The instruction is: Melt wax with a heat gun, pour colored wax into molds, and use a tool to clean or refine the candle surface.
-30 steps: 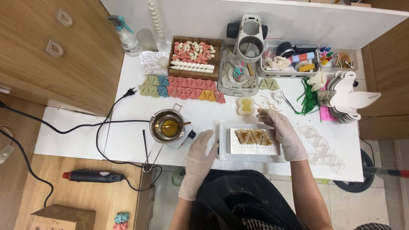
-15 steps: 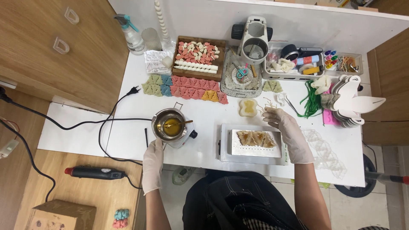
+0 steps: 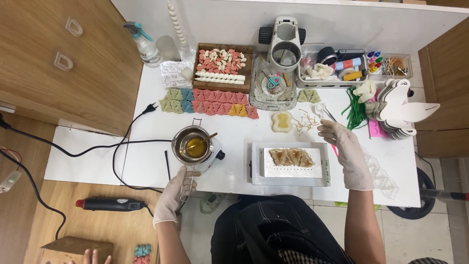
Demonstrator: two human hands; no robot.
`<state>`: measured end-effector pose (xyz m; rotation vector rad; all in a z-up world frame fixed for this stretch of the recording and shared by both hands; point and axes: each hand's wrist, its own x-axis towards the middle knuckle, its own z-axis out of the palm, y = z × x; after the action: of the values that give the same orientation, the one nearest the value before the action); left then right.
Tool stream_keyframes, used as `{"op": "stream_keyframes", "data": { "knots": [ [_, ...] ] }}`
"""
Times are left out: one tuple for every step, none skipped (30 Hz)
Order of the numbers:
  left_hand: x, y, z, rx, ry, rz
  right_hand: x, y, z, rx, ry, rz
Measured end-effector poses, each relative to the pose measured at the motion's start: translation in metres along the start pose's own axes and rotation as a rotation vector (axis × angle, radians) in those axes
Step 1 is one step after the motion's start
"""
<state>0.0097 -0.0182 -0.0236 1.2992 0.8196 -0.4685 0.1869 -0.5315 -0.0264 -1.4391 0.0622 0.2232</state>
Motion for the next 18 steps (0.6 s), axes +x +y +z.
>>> {"op": "stream_keyframes", "data": {
  "knots": [
    [0.008, -0.008, -0.001, 0.001, 0.0, 0.0, 0.0, -0.004, 0.003, 0.001, 0.0, 0.0],
    [0.016, -0.017, -0.001, -0.147, -0.075, -0.012, 0.0, -0.007, 0.005, -0.012, 0.007, -0.003],
    [0.024, -0.025, -0.001, -0.295, -0.151, -0.024, 0.0, -0.011, 0.008, -0.025, 0.014, -0.007],
    [0.017, -0.019, 0.008, -0.294, -0.152, -0.025, 0.0, -0.014, 0.012, -0.025, 0.015, -0.007],
    [0.011, -0.013, 0.017, -0.26, -0.102, -0.014, 0.0, -0.016, 0.016, -0.047, 0.024, -0.017],
    [0.004, -0.007, 0.027, -0.228, -0.053, -0.004, -0.001, -0.019, 0.019, -0.07, 0.033, -0.026],
    [0.005, -0.012, 0.032, -0.228, -0.054, -0.005, -0.005, -0.025, 0.026, -0.071, 0.033, -0.025],
    [0.006, -0.016, 0.036, -0.207, -0.013, 0.094, -0.008, -0.031, 0.034, -0.088, 0.047, -0.054],
    [0.007, -0.02, 0.04, -0.185, 0.029, 0.192, -0.01, -0.038, 0.041, -0.104, 0.06, -0.082],
    [-0.003, -0.012, 0.049, -0.183, 0.024, 0.192, -0.014, -0.046, 0.047, -0.105, 0.065, -0.083],
    [-0.014, -0.004, 0.059, -0.15, 0.072, 0.17, -0.017, -0.054, 0.053, -0.162, 0.076, -0.108],
    [-0.024, 0.003, 0.068, -0.115, 0.119, 0.148, -0.021, -0.061, 0.059, -0.218, 0.089, -0.132],
    [-0.033, 0.012, 0.078, -0.112, 0.113, 0.147, -0.024, -0.068, 0.066, -0.22, 0.096, -0.132],
    [-0.045, 0.02, 0.087, -0.12, 0.111, 0.145, -0.027, -0.074, 0.073, -0.253, 0.069, -0.13],
    [-0.056, 0.027, 0.097, -0.129, 0.11, 0.142, -0.031, -0.079, 0.081, -0.285, 0.042, -0.127],
    [-0.064, 0.031, 0.105, -0.126, 0.109, 0.134, -0.038, -0.085, 0.093, -0.285, 0.045, -0.119],
    [-0.071, 0.035, 0.114, -0.117, 0.073, 0.171, -0.045, -0.091, 0.105, -0.285, -0.035, -0.125],
    [-0.077, 0.041, 0.124, -0.11, 0.034, 0.212, -0.05, -0.097, 0.116, -0.285, -0.113, -0.136]
  ]
}}
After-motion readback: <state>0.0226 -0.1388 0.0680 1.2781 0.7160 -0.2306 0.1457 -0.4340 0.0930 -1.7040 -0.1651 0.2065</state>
